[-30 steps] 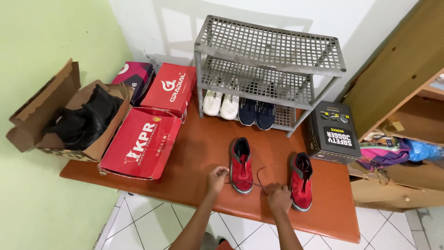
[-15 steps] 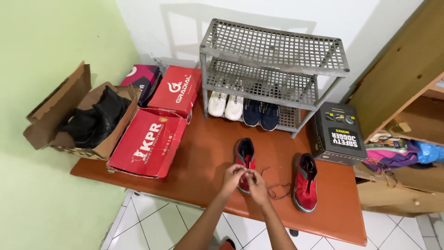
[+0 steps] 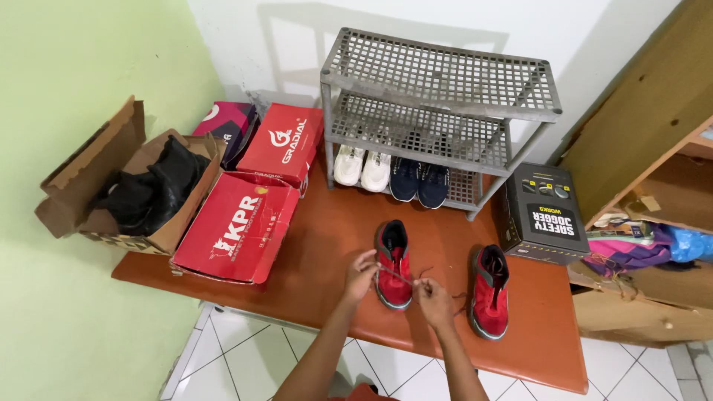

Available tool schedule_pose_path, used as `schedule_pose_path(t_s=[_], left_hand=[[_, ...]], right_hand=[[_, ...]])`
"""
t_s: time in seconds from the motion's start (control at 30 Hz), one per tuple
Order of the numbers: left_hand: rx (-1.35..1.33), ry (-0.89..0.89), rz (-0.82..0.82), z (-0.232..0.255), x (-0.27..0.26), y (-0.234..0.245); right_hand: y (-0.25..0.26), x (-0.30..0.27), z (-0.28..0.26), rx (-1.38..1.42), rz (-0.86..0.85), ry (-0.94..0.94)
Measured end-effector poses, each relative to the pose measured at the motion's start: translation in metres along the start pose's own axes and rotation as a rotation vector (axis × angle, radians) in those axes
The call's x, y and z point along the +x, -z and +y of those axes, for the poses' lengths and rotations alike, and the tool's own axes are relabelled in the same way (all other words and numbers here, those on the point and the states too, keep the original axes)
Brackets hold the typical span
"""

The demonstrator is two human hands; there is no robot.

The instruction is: The person opens two shoe boxes, removes a pair of blue sneakers and a pair of red sneakers, and places them on a metal shoe rack. The person then ties the laces of the red sneakers on the bench.

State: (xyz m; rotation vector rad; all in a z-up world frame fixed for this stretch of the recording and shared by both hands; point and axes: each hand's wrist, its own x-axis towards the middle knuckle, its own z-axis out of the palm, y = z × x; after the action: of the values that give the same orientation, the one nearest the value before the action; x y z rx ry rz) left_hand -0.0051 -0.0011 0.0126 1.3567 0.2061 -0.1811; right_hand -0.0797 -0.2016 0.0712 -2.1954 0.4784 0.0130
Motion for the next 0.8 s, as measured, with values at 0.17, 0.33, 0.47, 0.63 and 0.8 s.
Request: schedule_pose_path(t_s=[0.17,0.33,0.47,0.63,0.8], left_hand=[[0.032,0.004,-0.073,-0.037,0.011,-0.027],[0.055,-0.010,-0.181,-0.064,0.011,-0.050],[0.027,0.072,-0.209,-0.056,0.006,-0.057],[0.007,0.161,-0.195,-0.046,0.001,-0.055],[0.065,0.279,-0.199,-0.079,0.026,-0.052]], right_hand=[[0.006,0.016,0.006,-0.160,-0.004,0.072],[0.001,0.010,-0.005,0.048,0.120,0.478],[-0.014,0.022,0.010,0.297,-0.062,0.477],[-0.029,0.033,0.024,0.352,-0.089,0.372],[-0.025,0.032,0.020,0.259,-0.088,0.264]])
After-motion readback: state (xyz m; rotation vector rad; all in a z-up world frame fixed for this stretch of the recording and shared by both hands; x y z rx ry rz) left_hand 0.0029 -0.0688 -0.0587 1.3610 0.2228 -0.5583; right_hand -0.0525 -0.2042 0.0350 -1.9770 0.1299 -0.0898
